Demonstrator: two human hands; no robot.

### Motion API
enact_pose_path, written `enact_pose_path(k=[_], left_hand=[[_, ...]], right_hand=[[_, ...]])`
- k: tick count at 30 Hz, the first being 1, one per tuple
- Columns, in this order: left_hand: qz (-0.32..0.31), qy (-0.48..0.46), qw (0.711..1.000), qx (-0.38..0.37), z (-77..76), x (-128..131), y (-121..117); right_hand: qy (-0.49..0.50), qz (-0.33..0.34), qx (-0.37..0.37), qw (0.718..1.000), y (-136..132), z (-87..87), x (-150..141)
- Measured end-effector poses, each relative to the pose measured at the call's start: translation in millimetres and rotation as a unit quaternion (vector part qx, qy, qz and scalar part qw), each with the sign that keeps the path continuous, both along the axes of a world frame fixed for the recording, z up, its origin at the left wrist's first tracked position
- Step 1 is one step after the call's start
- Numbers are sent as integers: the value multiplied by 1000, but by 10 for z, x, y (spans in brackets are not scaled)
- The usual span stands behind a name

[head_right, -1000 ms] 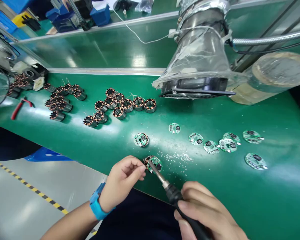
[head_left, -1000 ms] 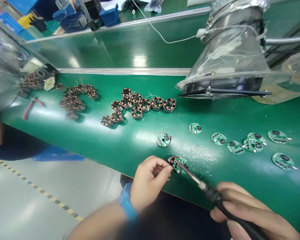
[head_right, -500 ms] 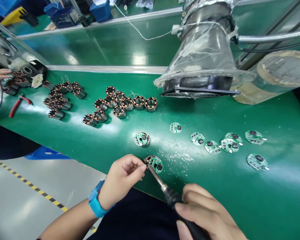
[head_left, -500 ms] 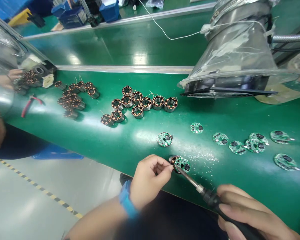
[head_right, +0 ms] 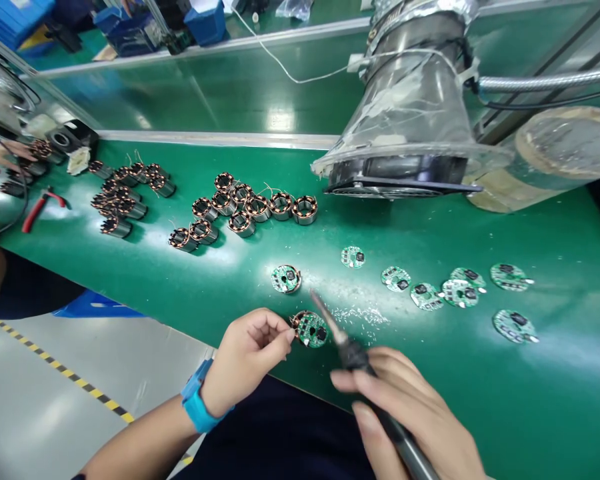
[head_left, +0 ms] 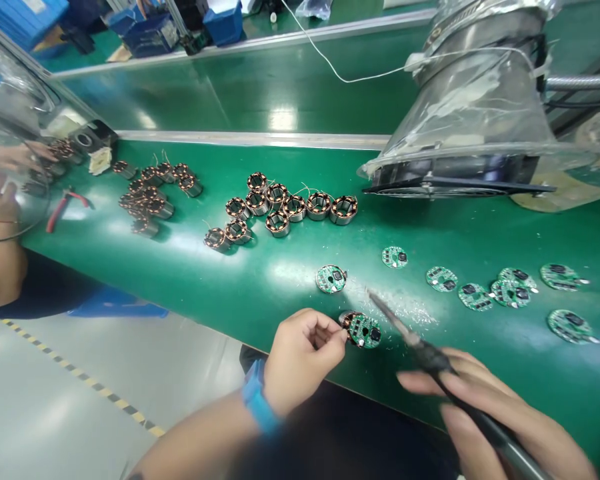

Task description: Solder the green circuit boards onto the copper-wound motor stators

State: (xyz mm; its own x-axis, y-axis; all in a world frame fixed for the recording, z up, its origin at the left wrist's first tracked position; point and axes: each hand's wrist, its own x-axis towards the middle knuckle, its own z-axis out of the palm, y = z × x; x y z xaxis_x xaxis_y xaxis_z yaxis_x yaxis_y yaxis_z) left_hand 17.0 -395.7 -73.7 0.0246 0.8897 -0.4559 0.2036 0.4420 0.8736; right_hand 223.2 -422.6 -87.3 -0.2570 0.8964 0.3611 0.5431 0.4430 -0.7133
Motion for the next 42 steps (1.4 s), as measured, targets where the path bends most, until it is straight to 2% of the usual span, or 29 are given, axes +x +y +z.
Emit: enact_pose_path(k=[3, 6, 11, 15, 19, 23, 26, 28, 30, 33, 36, 39, 40, 42], left_hand=[[-8, 18, 999, 29, -17, 6, -25], [1, 25, 995, 93, -46, 6, -61], [-35, 51, 976, 211, -61, -15, -62], [-73, 95, 957, 263, -49, 0, -36], [-111, 133, 946, 273, -43, 42, -64], [-131, 91, 956, 245, -48, 23, -177], [-91, 10, 972, 218, -100, -15, -250], [-63, -10, 975, 214, -152, -15, -253], [-75, 40, 968, 236, -196, 19, -226], [-112, 168, 936, 288, -225, 99, -178], [-87, 267, 908, 312, -212, 122, -150], [-36, 355, 884, 303, -159, 48, -52], [-40, 377, 878, 292, -127, 14, 13], [-88, 408, 870, 263, -44, -44, 185]], right_hand=[[-63, 41, 61, 995, 160, -35, -224], [-81, 31, 58, 995, 227, -72, -377], [-19, -67, 35, 997, 190, -4, -435], [31, -108, -10, 994, 154, 37, -453], [44, -115, -4, 992, 143, -3, -505], [6, -86, -8, 996, 152, -35, -525], [-76, -50, 14, 996, 167, -24, -526], [-130, -38, 37, 990, 178, -12, -539], [-147, -33, 43, 988, 181, -9, -558], [-102, -37, 25, 994, 151, -29, -553], [-34, -64, 49, 996, 95, -74, -439], [7, -81, 81, 993, 69, -126, -242], [15, -88, 81, 993, 71, -144, -179], [30, -100, 75, 992, 86, -190, -83]])
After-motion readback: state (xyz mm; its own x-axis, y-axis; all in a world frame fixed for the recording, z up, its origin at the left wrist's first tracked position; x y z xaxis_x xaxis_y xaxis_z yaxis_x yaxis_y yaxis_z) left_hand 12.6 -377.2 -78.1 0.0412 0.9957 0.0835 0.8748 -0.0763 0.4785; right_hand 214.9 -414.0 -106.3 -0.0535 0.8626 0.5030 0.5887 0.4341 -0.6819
